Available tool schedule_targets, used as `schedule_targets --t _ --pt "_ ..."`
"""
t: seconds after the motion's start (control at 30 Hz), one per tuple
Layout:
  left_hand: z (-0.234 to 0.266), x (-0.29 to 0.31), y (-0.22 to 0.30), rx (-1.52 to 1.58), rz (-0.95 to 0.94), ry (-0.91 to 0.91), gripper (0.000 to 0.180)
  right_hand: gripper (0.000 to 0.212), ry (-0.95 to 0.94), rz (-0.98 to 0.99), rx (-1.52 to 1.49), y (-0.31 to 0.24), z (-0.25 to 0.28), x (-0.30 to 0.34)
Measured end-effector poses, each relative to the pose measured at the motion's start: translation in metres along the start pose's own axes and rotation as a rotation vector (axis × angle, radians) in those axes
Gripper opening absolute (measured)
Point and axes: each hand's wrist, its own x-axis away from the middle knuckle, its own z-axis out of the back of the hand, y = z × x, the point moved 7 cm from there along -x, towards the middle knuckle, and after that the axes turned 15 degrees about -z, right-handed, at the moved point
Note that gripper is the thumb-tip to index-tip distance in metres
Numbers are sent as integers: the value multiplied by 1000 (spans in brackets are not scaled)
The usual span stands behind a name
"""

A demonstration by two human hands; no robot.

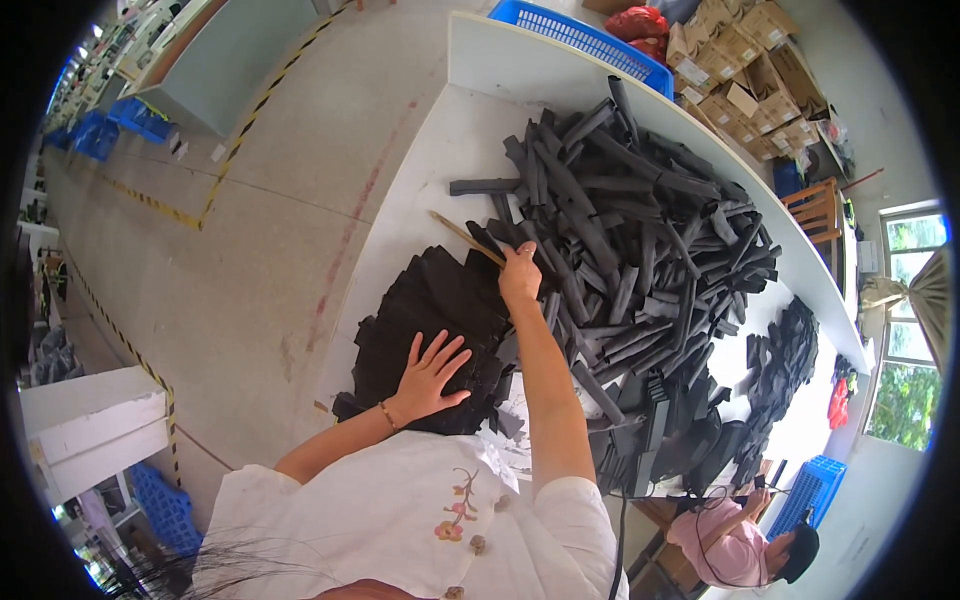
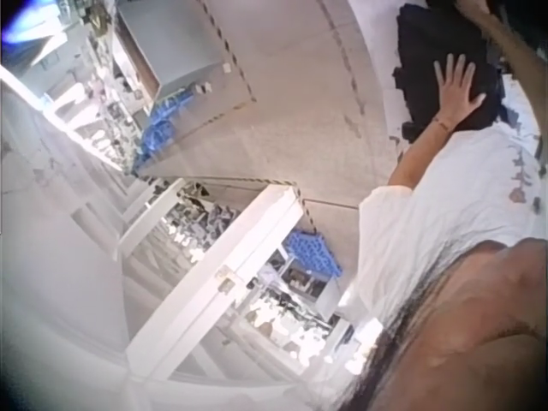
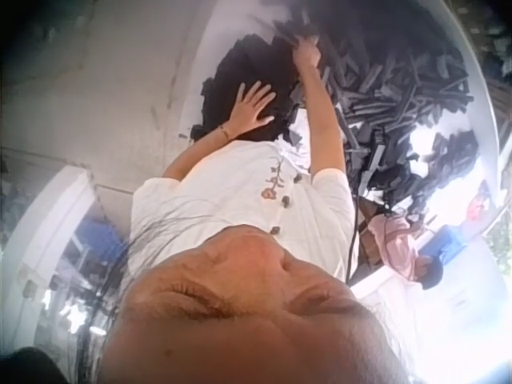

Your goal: Inserting wooden rods into black foam tubes as part of an assembly process.

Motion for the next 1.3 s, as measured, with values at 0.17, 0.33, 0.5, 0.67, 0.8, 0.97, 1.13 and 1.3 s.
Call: schedule_targets --t 0.17,0.33,0.5,0.67,0.8,0.97,1.13,1.3 --pt "-2 -1 7 7 -43 1 71 30 84 108 -32 17 20 5" --pt "0 7 4 13 -21 5 72 36 91 110 -235 -22 157 36" --pt "30 4 6 128 -32 214 63 42 -425 155 -534 -39 196 92" --pt "61 38 39 69 -183 363 27 54 -575 286 -300 -58 112 142" --pt "66 80 38 68 -111 417 11 52 43 353 -388 -32 95 169" --pt "67 107 40 12 -12 455 9 28 -266 -132 -653 94 78 190" --pt "67 74 57 72 -74 456 13 25 -113 -187 -555 177 -14 270" --pt "54 32 91 124 -218 410 16 20 -144 -381 -519 207 -46 297"
